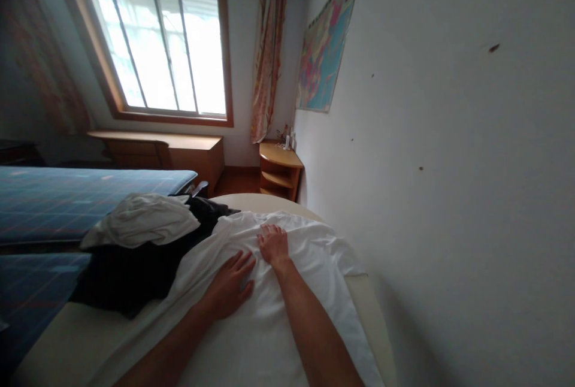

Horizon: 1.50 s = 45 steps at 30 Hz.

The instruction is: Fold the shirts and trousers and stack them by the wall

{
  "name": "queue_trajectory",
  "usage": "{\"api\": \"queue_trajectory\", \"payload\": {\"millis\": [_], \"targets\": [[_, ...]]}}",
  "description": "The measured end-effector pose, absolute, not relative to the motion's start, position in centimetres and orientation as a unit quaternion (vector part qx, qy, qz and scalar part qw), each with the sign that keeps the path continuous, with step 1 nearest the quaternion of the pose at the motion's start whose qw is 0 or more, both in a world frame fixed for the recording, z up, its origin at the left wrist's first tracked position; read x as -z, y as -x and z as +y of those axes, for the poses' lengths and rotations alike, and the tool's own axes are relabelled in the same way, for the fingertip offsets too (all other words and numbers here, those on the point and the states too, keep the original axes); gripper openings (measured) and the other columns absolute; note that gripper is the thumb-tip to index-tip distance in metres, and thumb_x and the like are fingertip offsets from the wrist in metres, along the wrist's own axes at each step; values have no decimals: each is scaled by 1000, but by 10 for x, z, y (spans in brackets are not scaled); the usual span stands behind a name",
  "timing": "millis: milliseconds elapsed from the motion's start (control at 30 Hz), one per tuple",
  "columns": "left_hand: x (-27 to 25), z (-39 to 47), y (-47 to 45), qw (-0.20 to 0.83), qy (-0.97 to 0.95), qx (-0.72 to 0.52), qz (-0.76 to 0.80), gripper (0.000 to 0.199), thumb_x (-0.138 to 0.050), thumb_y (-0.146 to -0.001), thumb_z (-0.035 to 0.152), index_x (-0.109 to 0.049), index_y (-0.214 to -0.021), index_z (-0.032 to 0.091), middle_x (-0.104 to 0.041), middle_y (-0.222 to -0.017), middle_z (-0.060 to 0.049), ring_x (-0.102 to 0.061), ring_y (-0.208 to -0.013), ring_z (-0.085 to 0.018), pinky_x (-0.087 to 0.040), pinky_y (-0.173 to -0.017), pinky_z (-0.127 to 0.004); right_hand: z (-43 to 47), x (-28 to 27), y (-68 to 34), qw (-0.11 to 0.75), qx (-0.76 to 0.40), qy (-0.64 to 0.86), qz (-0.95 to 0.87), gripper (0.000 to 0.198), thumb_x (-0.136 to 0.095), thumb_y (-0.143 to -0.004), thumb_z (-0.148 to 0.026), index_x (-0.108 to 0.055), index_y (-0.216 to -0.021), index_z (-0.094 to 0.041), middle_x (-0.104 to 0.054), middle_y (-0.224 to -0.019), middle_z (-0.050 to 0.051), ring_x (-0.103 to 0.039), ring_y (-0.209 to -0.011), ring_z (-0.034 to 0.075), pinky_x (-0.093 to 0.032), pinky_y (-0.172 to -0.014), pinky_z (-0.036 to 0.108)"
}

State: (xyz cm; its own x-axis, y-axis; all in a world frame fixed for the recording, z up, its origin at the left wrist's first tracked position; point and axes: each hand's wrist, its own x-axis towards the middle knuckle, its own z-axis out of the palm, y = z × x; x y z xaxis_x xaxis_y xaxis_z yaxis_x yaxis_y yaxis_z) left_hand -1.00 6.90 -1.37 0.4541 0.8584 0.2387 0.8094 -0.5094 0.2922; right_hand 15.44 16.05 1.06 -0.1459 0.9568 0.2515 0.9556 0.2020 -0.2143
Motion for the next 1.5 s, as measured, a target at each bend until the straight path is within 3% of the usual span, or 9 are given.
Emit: {"api": "queue_trajectory", "payload": {"millis": [267,367,500,700,867,1000,1233,1400,1500], "targets": [[10,69,6,71,-810,-199,548,48,-49,-85,20,-58,-132,20,-50,-147,-6,-34,-143,-27,-26,-120,-45,212,2,-109,74,-131,659,-737,58,-33,-97,-58,-32,-151,-41,-18,-164,4,-10,-149,38,-5,-113,63],[15,72,6,42,-781,-206,587,52,-52,-84,22,-56,-135,20,-48,-149,-7,-31,-144,-29,-23,-120,-49,227,5,-106,76,-143,658,-735,60,-37,-95,-58,-28,-152,-42,-15,-165,3,-5,-149,40,0,-112,66],[18,76,7,4,-745,-210,633,58,-58,-82,27,-53,-140,23,-34,-158,-8,-18,-148,-35,-24,-119,-51,235,10,-111,133,-131,603,-776,57,-44,-93,-55,-42,-147,-38,-27,-162,2,-12,-149,37,-4,-115,63],[16,76,6,16,-713,-155,683,60,-54,-88,35,-46,-146,23,-29,-159,-14,-28,-144,-38,-30,-113,-51,215,12,-145,255,-69,561,-784,42,-42,-96,-33,-57,-133,-20,-48,-149,8,-39,-138,19,-26,-115,35],[14,75,6,16,-715,-122,689,59,-51,-91,40,-45,-146,22,-27,-160,-14,-25,-145,-38,-25,-115,-51,180,14,-193,208,38,720,-661,56,-44,-96,-45,-45,-146,-22,-33,-158,10,-24,-145,33,-14,-117,52],[15,75,7,10,-724,-117,680,59,-48,-92,40,-44,-147,20,-25,-162,-12,-20,-148,-36,-22,-116,-50,154,20,-222,124,6,817,-564,73,-39,-93,-63,-31,-154,-23,-23,-161,14,-17,-145,44,-12,-113,62],[21,74,10,-4,-725,-121,678,58,-50,-91,41,-46,-146,22,-26,-160,-15,-22,-147,-36,-24,-115,-51,115,17,-231,83,-18,818,-570,75,-40,-91,-66,-38,-151,-22,-32,-158,15,-31,-141,39,-22,-113,54],[17,67,11,-23,-728,-101,678,57,-49,-92,39,-46,-146,21,-29,-159,-18,-27,-145,-38,-28,-113,-52,104,3,-257,147,27,781,-606,58,-39,-98,-44,-43,-147,-15,-46,-149,14,-43,-134,26,-32,-109,33],[14,64,11,-31,-727,-94,680,56,-48,-93,38,-46,-146,20,-29,-158,-19,-31,-143,-40,-32,-111,-52,98,3,-274,162,96,819,-543,54,-40,-99,-39,-45,-147,-15,-43,-150,17,-41,-135,29,-35,-107,38]]}}
